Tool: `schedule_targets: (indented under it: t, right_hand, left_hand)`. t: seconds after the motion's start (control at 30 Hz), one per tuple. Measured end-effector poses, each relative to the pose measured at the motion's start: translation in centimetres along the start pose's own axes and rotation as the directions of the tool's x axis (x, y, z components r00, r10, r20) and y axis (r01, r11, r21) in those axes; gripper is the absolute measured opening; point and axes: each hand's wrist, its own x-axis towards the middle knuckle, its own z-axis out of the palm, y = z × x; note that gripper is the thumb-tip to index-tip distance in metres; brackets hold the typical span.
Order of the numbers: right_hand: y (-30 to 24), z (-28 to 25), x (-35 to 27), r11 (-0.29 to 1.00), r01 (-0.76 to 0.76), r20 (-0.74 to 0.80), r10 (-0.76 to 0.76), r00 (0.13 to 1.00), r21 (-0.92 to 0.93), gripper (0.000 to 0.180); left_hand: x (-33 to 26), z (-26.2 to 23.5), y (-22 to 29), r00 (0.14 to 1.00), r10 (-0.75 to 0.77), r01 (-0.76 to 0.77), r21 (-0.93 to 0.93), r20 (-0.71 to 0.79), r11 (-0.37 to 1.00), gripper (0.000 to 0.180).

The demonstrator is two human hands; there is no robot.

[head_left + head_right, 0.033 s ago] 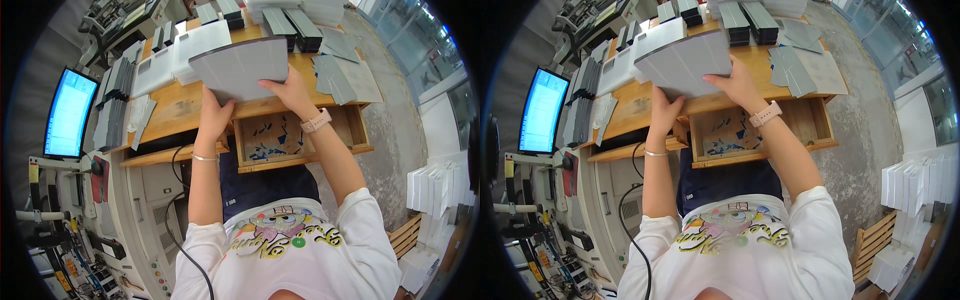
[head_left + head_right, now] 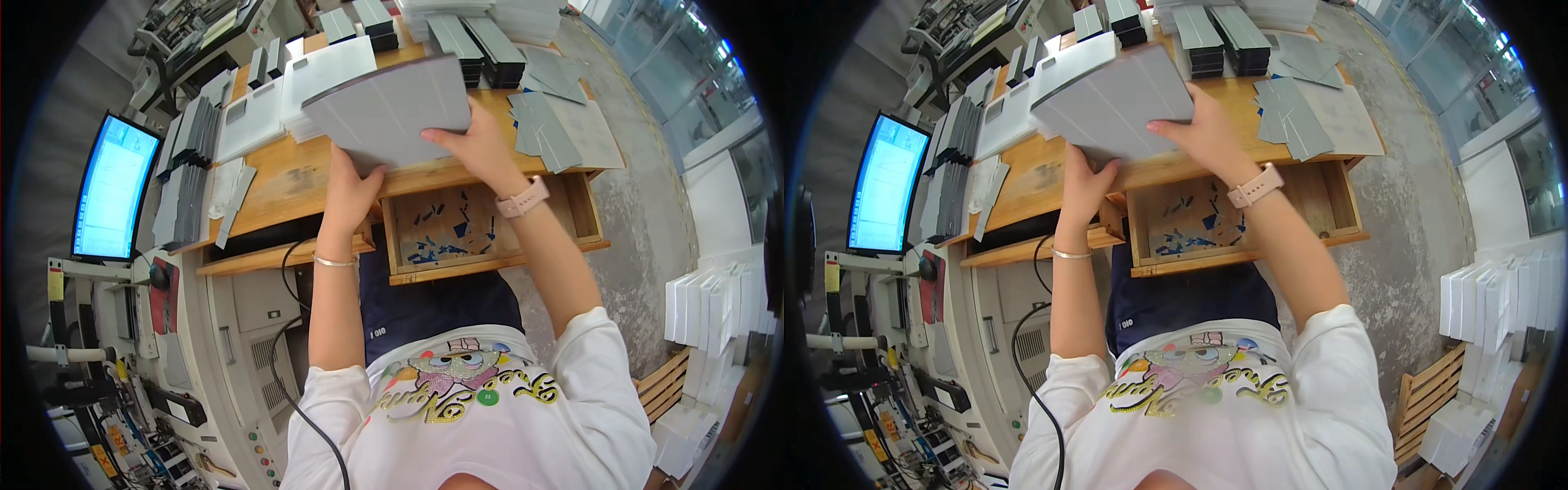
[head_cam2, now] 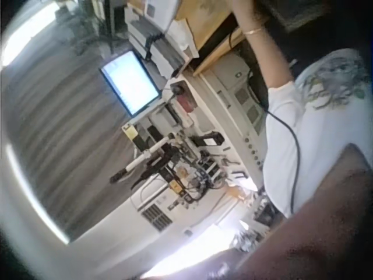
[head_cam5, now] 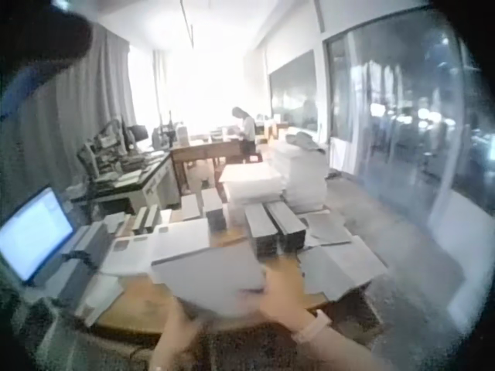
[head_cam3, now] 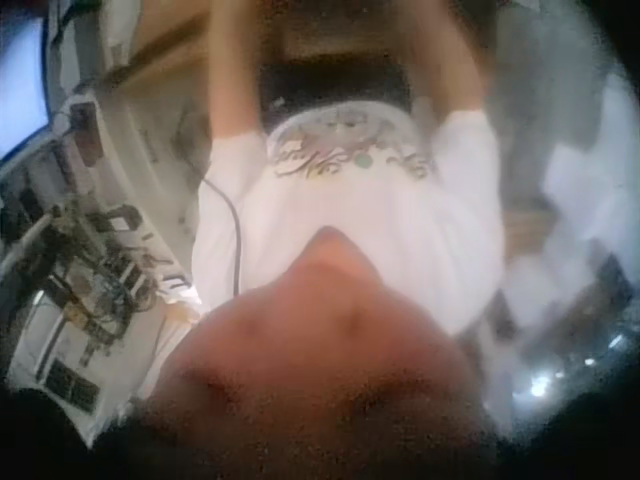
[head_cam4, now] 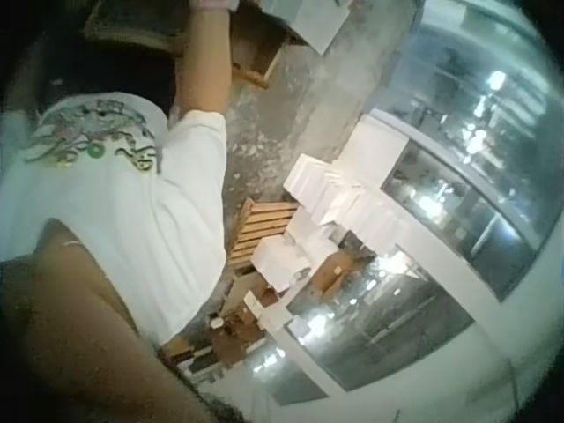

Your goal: The person assembles and organizes small rectangular metal plates and plastic spacers by hand at a factory workbench.

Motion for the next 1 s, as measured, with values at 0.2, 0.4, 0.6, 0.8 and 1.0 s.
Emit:
schedule_targets:
  t: [0.2,0.4,0.6,0.8,1.0]
  right_hand:
    - [-11.1,-2.0,5.0,0.528,0.493,0.411,-0.275,0.869,-0.692,0.033]
    - [-10.3,0.4,7.4,0.367,0.518,0.54,-0.049,0.84,-0.773,0.026]
    - [-8.4,0.5,7.8,0.311,0.53,0.56,0.01,0.828,-0.789,0.019]
    - [-8.7,0.8,7.8,0.352,0.456,0.532,0.156,0.832,-0.817,0.027]
    - [-7.8,0.9,7.9,0.356,0.471,0.529,0.08,0.845,-0.807,0.032]
  left_hand:
    - [-2.1,-2.0,1.4,0.944,-0.198,0.1,-0.341,-0.263,0.935,0.055]
    - [-5.5,-4.6,2.4,0.83,-0.376,0.089,-0.568,-0.412,0.818,0.042]
    - [-6.5,-6.6,2.1,0.787,-0.457,0.136,-0.604,-0.416,0.785,0.033]
    - [-6.0,-5.1,1.4,0.836,-0.448,0.142,-0.663,-0.318,0.735,0.029]
    - [-5.6,-3.2,2.0,0.866,-0.423,0.17,-0.638,-0.268,0.751,0.029]
